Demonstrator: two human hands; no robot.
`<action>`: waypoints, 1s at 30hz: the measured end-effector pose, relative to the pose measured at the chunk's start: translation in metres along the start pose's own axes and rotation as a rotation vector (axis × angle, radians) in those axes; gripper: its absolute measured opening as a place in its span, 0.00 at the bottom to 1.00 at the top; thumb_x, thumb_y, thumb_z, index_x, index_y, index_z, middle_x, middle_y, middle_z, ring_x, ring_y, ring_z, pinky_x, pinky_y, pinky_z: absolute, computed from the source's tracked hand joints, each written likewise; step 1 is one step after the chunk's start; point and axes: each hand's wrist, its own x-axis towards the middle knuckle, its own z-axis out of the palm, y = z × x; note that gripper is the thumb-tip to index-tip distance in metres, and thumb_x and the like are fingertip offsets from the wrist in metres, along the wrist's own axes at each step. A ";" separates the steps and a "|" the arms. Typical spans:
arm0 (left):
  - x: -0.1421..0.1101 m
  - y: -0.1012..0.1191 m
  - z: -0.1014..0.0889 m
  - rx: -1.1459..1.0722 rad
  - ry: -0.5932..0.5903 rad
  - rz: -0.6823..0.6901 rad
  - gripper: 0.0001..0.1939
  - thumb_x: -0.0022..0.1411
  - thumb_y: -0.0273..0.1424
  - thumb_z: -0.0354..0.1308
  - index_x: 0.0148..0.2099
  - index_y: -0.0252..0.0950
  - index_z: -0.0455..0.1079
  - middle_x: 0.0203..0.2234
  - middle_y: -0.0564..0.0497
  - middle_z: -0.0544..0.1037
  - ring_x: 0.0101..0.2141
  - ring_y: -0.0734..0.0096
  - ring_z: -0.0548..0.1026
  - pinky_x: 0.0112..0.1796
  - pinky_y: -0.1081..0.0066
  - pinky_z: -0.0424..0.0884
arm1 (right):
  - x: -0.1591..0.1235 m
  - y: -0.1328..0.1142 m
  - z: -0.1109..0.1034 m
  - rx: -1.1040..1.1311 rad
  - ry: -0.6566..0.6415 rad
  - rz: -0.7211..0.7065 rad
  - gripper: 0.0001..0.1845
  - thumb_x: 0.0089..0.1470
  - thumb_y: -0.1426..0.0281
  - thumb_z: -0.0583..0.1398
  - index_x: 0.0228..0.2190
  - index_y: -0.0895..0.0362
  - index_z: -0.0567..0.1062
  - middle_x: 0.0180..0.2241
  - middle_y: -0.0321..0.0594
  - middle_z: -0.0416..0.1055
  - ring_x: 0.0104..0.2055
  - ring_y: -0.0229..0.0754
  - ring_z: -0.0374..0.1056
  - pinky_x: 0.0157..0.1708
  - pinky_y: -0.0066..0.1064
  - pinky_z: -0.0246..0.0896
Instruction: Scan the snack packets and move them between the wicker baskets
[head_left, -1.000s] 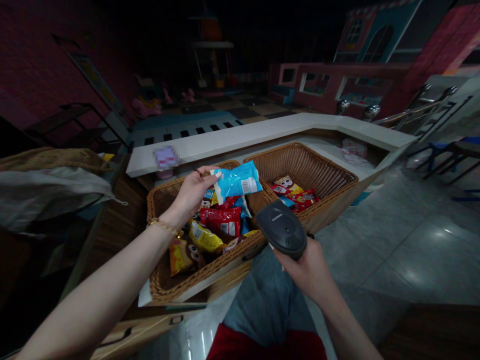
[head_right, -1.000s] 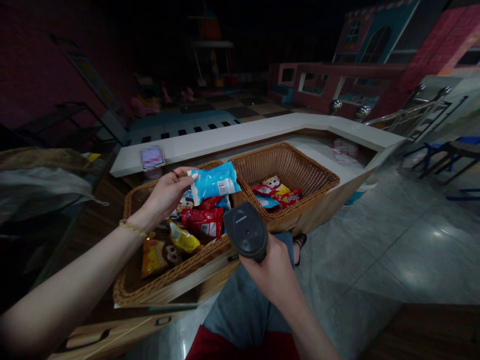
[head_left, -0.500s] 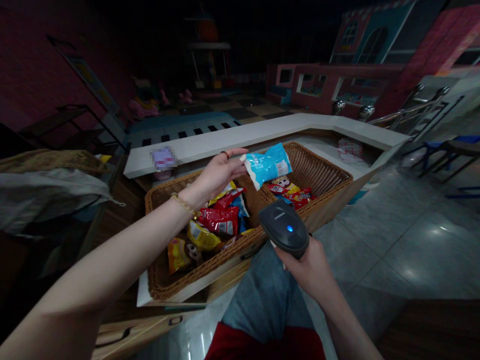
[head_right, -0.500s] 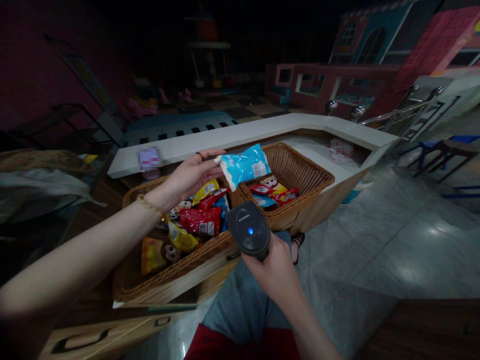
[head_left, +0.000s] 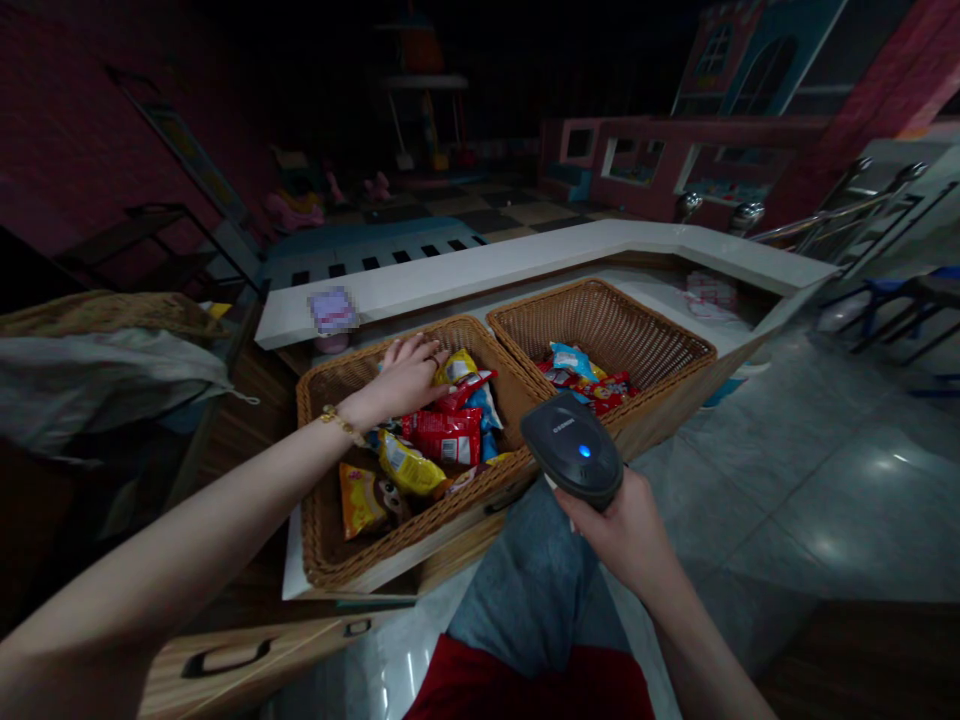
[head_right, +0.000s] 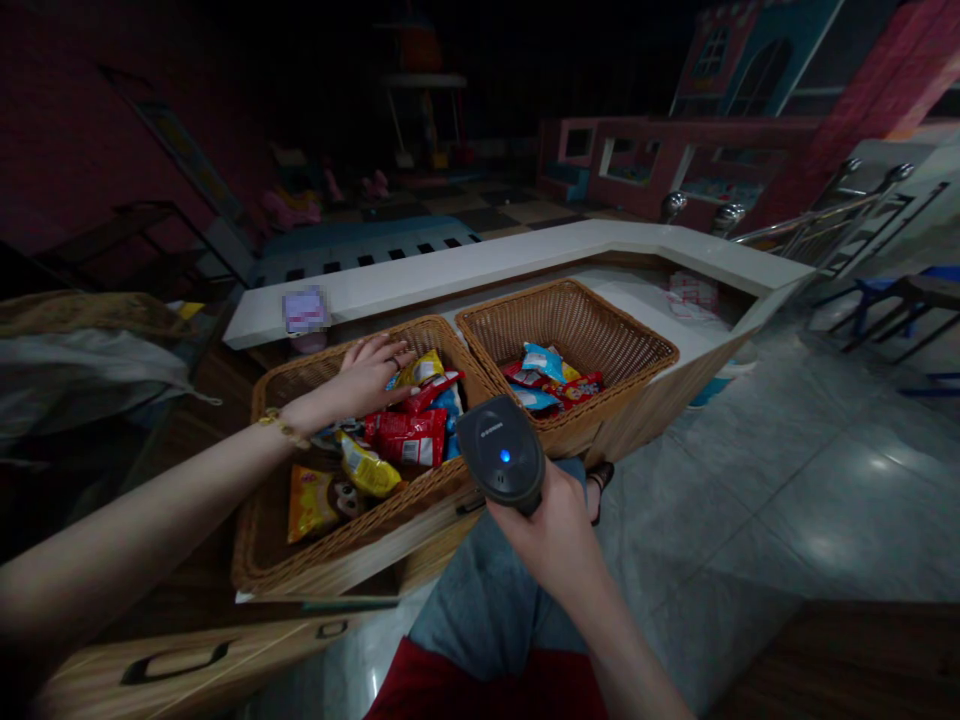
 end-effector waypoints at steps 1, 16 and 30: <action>-0.001 0.002 0.005 0.040 -0.043 0.003 0.30 0.66 0.39 0.59 0.66 0.33 0.67 0.68 0.33 0.64 0.70 0.40 0.52 0.67 0.43 0.44 | 0.000 -0.001 0.001 0.017 -0.011 -0.007 0.09 0.53 0.61 0.63 0.25 0.52 0.75 0.18 0.39 0.74 0.29 0.51 0.78 0.24 0.31 0.66; -0.010 0.018 -0.001 -0.194 -0.062 0.177 0.24 0.64 0.36 0.59 0.61 0.38 0.71 0.55 0.41 0.73 0.57 0.50 0.72 0.59 0.55 0.62 | 0.003 -0.002 0.008 0.040 -0.033 -0.023 0.09 0.52 0.62 0.63 0.24 0.51 0.73 0.16 0.37 0.72 0.28 0.50 0.77 0.24 0.31 0.67; -0.011 0.020 -0.003 -0.135 0.008 0.035 0.37 0.57 0.38 0.66 0.66 0.36 0.62 0.54 0.38 0.75 0.57 0.42 0.70 0.57 0.48 0.60 | 0.015 0.001 0.020 0.034 0.018 -0.093 0.08 0.54 0.61 0.62 0.30 0.52 0.76 0.18 0.38 0.74 0.33 0.53 0.79 0.30 0.34 0.72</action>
